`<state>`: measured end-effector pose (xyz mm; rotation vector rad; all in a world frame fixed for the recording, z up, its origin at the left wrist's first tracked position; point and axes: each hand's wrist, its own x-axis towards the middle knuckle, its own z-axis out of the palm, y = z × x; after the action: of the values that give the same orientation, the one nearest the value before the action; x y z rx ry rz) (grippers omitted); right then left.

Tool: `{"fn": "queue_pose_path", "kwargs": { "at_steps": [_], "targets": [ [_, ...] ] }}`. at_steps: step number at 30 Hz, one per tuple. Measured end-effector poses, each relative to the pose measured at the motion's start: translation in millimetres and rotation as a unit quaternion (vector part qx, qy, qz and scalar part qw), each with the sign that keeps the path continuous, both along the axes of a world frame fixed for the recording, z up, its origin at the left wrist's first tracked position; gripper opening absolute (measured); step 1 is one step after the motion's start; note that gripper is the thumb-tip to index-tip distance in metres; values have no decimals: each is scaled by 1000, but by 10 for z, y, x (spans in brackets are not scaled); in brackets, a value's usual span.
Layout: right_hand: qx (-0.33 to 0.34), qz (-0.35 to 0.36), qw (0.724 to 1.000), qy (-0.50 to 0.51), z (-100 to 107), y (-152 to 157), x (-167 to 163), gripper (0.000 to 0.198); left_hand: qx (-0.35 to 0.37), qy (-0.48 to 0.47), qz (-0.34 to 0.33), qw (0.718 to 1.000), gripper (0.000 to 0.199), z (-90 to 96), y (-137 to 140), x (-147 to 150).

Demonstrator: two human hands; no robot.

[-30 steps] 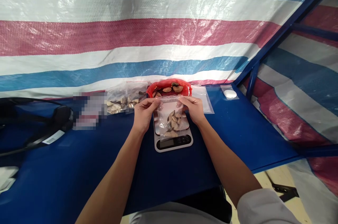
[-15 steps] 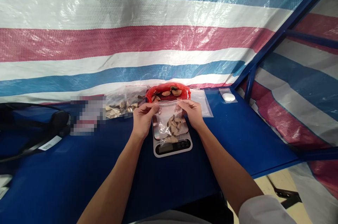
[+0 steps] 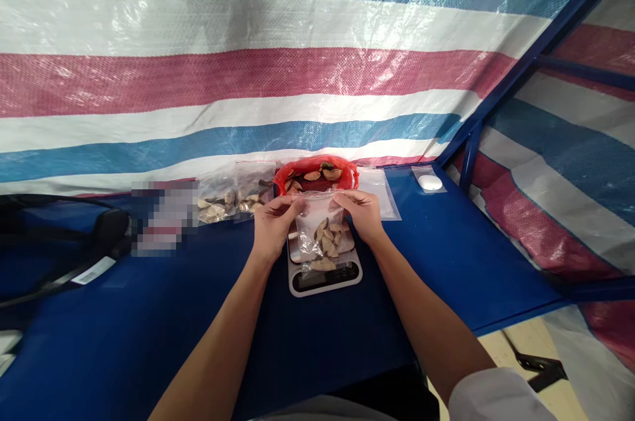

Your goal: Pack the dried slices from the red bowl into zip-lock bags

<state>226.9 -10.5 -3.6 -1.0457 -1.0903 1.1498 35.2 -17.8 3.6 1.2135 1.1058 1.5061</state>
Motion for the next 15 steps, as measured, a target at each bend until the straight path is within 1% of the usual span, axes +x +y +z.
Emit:
{"fn": "queue_pose_path", "kwargs": {
  "at_steps": [7,10,15],
  "targets": [
    [26,18,999,-12,12,-10,-30,34,30,-4,-2,1000,29,13,-2,12],
    [38,25,999,-22,15,-16,-41,35,30,-1,-2,1000,30,22,-17,21],
    [43,18,999,-27,19,-19,-33,32,17,-1,1,1000,30,34,-30,32]
  ]
}}
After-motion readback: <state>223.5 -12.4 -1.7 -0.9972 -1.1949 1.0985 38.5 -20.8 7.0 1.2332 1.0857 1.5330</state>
